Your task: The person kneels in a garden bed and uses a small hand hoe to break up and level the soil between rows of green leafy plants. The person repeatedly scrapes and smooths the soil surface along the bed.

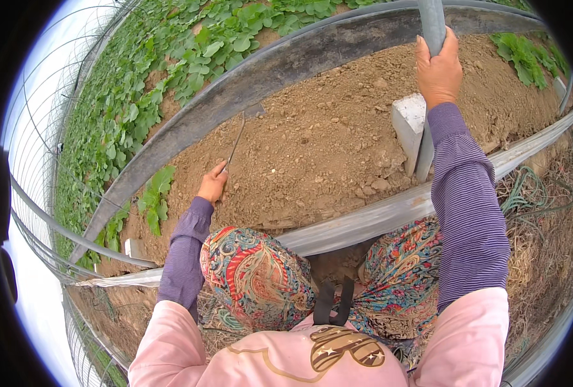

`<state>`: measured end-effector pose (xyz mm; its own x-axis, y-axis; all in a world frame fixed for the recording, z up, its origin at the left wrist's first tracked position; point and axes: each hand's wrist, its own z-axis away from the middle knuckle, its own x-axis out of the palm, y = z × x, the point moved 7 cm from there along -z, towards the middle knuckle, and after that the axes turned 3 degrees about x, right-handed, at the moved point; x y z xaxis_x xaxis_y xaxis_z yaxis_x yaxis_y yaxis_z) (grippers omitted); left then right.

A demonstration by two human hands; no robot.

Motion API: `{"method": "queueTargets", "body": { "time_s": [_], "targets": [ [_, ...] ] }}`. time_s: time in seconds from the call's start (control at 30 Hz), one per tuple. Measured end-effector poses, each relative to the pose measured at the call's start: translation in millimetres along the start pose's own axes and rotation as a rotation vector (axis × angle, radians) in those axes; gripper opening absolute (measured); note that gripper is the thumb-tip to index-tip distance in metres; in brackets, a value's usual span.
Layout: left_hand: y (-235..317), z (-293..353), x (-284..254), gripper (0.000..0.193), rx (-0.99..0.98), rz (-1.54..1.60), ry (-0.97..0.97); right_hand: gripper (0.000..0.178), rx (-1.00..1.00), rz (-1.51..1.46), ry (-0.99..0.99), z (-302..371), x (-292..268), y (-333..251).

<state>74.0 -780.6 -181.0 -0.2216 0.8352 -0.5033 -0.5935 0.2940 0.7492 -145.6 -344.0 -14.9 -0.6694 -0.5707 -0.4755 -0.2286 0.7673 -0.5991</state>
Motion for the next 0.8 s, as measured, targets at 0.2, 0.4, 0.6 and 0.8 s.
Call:
{"method": "queueTargets", "body": {
  "time_s": [0.2, 0.4, 0.6, 0.8],
  "targets": [
    [-3, 47, -2, 0.037, 0.241, 0.075, -0.041, 0.049, 0.018, 0.016, -0.015, -2, -4, 4],
    [1, 72, -5, 0.038, 0.09, 0.173, -0.107, 0.049, 0.015, 0.01, -0.005, -1, -4, 3],
    [-4, 59, 6, 0.038, 0.086, -0.009, -0.147, 0.049, -0.02, -0.013, 0.027, -2, -2, 3],
    [5, 56, 13, 0.038, 0.379, 0.096, -0.005, 0.049, -0.004, -0.023, 0.003, 0, -2, -3]
  ]
}}
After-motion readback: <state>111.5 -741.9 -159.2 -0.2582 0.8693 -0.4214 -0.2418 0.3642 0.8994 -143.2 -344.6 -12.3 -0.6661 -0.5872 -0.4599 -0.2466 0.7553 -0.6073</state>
